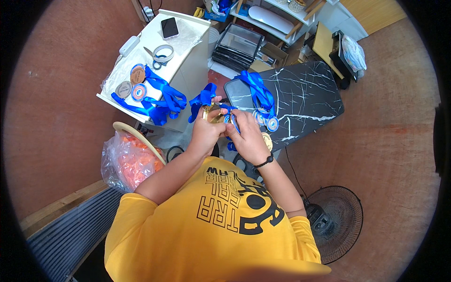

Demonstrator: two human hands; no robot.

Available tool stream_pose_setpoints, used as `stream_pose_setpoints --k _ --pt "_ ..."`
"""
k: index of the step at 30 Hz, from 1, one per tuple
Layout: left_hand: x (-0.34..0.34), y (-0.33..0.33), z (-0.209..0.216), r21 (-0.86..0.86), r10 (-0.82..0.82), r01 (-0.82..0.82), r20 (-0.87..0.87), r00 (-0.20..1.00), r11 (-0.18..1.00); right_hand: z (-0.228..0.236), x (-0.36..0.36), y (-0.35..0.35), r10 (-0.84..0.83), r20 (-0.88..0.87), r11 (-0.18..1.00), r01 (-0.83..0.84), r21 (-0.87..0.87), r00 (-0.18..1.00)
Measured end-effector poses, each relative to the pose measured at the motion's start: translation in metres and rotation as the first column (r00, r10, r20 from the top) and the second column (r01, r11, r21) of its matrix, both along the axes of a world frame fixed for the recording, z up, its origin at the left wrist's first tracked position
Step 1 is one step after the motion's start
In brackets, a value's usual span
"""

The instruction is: The person assembles medals by attaching blue ribbons to gold medallions. They pick up medallions and ribbons from a table, thread the ribbon through the medallion, and place the assembled items on the table. The person handles multiple medallions and ribbons one at a time.

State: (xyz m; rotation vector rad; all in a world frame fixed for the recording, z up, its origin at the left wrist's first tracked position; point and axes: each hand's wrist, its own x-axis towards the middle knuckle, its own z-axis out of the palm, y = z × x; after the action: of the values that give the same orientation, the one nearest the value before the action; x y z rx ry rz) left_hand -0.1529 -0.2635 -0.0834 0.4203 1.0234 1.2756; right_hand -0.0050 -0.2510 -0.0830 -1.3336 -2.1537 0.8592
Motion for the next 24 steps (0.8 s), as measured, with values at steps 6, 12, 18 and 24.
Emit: stream_pose_setpoints --k 6,12,18,24 --pt "-0.007 -0.001 -0.004 -0.085 -0.125 0.123 -0.021 0.992 0.989 -0.027 0.009 0.002 -0.068 -0.498 0.705 -0.311 -0.637 0.865" --pt "-0.02 0.0 -0.007 -0.217 -0.095 0.144 0.223 0.97 0.966 -0.029 0.021 0.001 -0.483 -0.56 0.486 -0.325 -0.811 0.673" --pt "-0.039 0.0 -0.013 -0.215 -0.098 0.201 0.412 0.906 0.956 -0.019 0.034 0.032 -0.469 -0.302 0.597 0.046 -0.801 0.83" --pt "-0.032 0.0 -0.029 -0.297 -0.06 0.277 0.576 0.815 0.914 0.01 0.029 0.074 -0.67 -0.543 0.619 -0.023 -0.785 0.506"
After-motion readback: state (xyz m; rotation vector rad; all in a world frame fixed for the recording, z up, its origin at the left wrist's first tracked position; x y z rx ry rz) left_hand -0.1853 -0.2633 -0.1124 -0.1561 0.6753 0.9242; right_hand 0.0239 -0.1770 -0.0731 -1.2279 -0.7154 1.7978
